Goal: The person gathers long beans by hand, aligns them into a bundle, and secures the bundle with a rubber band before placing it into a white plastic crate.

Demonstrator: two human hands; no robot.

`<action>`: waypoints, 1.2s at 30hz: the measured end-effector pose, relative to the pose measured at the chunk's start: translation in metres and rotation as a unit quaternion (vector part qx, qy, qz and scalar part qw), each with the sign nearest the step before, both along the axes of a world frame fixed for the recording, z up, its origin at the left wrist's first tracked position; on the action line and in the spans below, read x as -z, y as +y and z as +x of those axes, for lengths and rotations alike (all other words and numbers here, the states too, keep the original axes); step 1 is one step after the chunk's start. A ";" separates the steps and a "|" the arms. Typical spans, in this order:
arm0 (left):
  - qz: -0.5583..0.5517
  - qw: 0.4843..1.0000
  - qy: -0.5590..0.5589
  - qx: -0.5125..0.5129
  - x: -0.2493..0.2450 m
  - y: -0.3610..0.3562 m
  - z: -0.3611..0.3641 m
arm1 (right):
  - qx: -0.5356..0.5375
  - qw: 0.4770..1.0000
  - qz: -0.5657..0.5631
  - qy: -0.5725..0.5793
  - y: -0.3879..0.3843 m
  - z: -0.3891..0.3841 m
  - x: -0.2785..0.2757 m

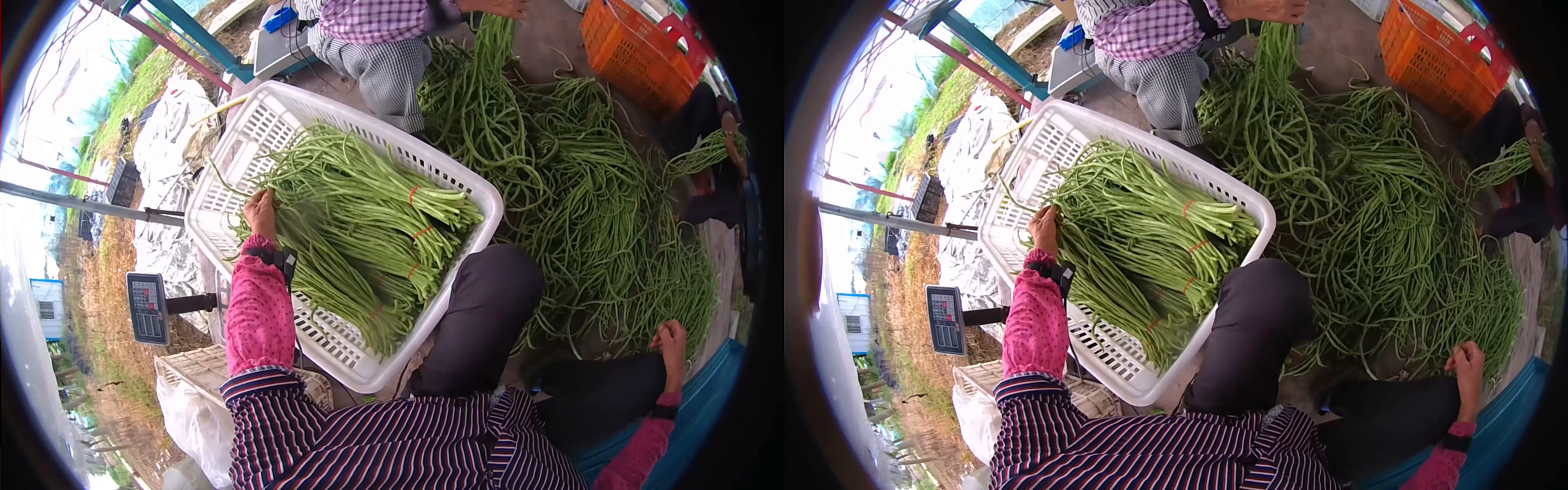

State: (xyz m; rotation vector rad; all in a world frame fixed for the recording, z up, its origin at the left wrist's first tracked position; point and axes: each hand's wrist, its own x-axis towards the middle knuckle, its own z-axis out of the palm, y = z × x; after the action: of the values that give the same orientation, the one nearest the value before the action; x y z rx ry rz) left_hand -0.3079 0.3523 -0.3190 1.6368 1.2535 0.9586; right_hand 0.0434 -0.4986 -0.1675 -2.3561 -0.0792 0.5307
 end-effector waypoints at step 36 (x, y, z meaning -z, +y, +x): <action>0.084 0.942 0.299 0.128 -0.013 -0.016 0.048 | 0.006 1.000 -0.016 0.011 0.009 0.001 -0.003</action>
State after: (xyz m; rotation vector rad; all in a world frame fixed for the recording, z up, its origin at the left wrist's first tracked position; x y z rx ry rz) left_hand -0.2603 0.3366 -0.3059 2.2678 1.3170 0.4202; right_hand 0.0444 -0.4901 -0.1647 -2.3793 -0.0468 0.5569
